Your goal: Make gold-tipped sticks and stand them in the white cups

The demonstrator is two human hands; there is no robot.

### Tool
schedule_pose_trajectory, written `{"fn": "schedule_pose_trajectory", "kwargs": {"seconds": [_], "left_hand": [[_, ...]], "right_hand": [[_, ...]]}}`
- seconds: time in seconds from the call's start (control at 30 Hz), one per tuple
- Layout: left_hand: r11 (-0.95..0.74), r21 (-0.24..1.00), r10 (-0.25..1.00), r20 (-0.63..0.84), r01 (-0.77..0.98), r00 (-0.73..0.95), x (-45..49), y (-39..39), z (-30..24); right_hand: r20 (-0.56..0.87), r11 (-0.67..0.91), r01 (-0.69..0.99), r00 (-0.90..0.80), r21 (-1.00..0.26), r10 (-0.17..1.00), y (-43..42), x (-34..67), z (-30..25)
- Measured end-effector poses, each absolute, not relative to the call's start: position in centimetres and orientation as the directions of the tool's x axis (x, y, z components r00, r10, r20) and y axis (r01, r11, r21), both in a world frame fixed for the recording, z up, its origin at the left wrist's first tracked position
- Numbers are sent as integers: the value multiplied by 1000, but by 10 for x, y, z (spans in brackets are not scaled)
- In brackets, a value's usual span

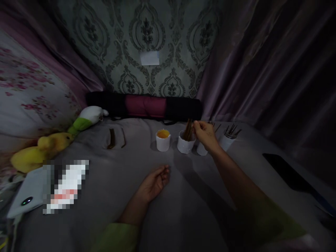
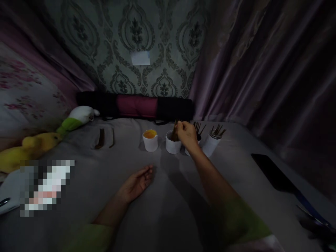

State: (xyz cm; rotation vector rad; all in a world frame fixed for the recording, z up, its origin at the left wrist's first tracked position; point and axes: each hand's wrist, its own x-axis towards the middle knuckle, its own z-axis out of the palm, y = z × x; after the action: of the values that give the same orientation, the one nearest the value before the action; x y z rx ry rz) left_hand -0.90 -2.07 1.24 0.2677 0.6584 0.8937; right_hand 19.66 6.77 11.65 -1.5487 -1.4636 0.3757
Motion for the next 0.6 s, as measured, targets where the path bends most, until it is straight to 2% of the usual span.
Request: {"fn": "schedule_pose_trajectory", "kwargs": {"seconds": [0.1, 0.33, 0.6], "left_hand": [[602, 485, 796, -420, -634, 435, -9, -21, 12], [592, 486, 804, -419, -643, 422, -9, -22, 14], [600, 497, 799, -406, -627, 443, -10, -22, 12]], "right_hand": [[382, 208, 549, 224, -810, 897, 57, 188, 112], [265, 177, 417, 164, -892, 950, 33, 165, 93], [202, 114, 461, 147, -880, 968, 24, 147, 44]]}}
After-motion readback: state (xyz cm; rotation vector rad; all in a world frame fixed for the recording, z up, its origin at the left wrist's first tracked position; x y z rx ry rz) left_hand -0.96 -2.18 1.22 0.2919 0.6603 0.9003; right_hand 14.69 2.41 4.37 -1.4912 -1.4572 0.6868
